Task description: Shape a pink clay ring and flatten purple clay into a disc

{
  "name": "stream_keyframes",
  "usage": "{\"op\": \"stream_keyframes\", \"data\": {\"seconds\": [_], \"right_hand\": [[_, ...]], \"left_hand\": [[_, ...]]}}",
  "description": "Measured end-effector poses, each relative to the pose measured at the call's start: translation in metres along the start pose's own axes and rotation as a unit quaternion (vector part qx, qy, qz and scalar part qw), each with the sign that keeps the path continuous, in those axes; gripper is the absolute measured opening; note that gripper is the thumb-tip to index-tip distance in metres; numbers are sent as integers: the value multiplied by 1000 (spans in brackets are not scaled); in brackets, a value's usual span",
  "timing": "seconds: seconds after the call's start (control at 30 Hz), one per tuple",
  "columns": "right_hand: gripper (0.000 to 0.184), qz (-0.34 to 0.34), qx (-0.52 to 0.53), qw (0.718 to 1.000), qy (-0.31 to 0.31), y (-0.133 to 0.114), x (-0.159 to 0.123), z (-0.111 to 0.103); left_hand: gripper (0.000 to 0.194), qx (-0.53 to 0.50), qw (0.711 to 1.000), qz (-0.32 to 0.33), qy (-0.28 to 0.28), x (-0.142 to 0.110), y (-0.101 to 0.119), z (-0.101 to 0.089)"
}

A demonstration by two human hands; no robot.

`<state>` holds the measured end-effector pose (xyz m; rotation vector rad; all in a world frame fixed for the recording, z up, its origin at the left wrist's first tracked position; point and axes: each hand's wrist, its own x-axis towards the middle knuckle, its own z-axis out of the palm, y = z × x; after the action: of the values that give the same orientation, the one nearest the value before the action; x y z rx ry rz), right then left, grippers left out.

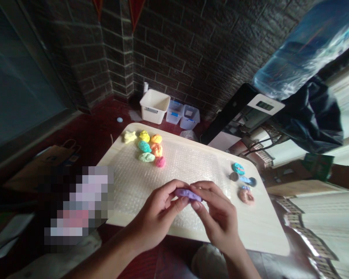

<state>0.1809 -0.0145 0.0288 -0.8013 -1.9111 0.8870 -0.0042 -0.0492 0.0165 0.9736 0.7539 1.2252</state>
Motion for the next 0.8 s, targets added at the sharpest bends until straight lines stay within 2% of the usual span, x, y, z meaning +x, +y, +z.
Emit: {"op": "stream_keyframes", "data": {"seconds": [0.1,0.27,0.5,0.6,0.73,0.8], "right_hand": [[30,-1,14,1000,10,1,-1,0],[30,10,45,999,23,1,-3,2],[29,19,57,998,35,0,0,0],[34,9,18,1000,8,-3,1,-4],[55,3,-41,997,-72,-10,1,-7],[55,5,-74,993,-97,-11,1,-6]], "left_hand": [[25,-12,1000,10,-9,0,0,1],[21,46,999,25,13,0,1,-1],[21,32,999,18,6,-2,-2,1],[22,26,1000,6,15,0,-4,2],[25,10,999,-23,33,3,-2,2],[25,7,999,-36,33,4,-1,2]]}}
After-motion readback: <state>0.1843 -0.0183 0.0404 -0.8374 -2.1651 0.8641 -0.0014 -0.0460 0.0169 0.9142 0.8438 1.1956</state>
